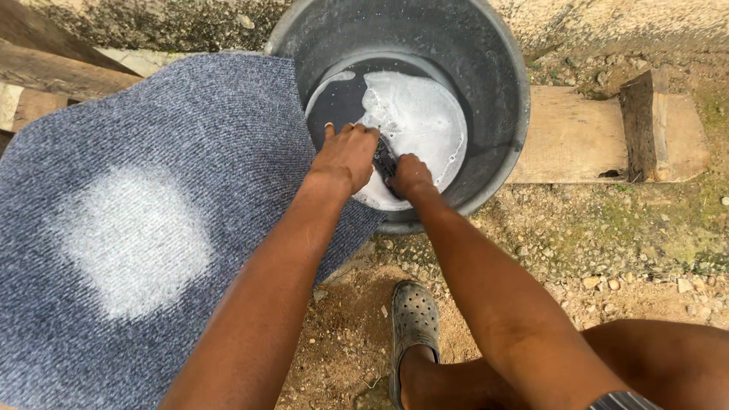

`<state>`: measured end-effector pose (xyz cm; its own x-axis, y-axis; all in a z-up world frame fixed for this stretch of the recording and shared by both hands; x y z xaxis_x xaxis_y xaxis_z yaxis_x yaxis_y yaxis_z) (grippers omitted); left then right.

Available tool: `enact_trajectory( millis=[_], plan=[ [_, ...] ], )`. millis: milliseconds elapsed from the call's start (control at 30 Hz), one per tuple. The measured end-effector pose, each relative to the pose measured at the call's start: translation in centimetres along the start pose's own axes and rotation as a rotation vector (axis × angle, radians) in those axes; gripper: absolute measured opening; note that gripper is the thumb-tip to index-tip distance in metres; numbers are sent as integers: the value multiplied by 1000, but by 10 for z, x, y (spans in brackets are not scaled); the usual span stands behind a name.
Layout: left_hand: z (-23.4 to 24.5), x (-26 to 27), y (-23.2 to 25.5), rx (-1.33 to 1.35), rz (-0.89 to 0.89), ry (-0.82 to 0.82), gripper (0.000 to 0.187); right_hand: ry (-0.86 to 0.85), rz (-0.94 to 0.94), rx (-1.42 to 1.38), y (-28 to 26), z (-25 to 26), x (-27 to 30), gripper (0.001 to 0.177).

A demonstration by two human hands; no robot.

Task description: The person holds up a blue car mat, takes it to a washing area, and scrubs it with a brush and soapy water from a bucket.

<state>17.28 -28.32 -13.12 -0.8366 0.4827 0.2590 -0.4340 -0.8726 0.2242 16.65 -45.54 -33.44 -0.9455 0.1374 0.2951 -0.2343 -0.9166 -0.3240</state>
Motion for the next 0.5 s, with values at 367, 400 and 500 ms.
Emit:
enact_trajectory(
  millis=[367, 400, 500],
  plan=[
    [38, 49, -15, -48, -56, 174, 46, -120, -9, 73, -66, 103, 14, 62],
    [48, 60, -22, -46, -50, 221, 47, -109, -4, 75, -77, 122, 16, 62],
    [80, 102, -47, -70, -13, 283, 49, -147, -1, -60, -101, 171, 24, 51]
  ],
)
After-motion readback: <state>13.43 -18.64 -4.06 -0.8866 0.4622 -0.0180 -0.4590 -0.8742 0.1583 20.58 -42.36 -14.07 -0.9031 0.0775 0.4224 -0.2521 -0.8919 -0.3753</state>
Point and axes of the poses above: each hand's wrist, its own x-axis away from the middle knuckle, its own z-axis out of the back of the hand, y = z × x, the point moved 4 cm from there along -x, towards the middle knuckle, and after that the axes turned 10 degrees about z, right-handed, at the moved point
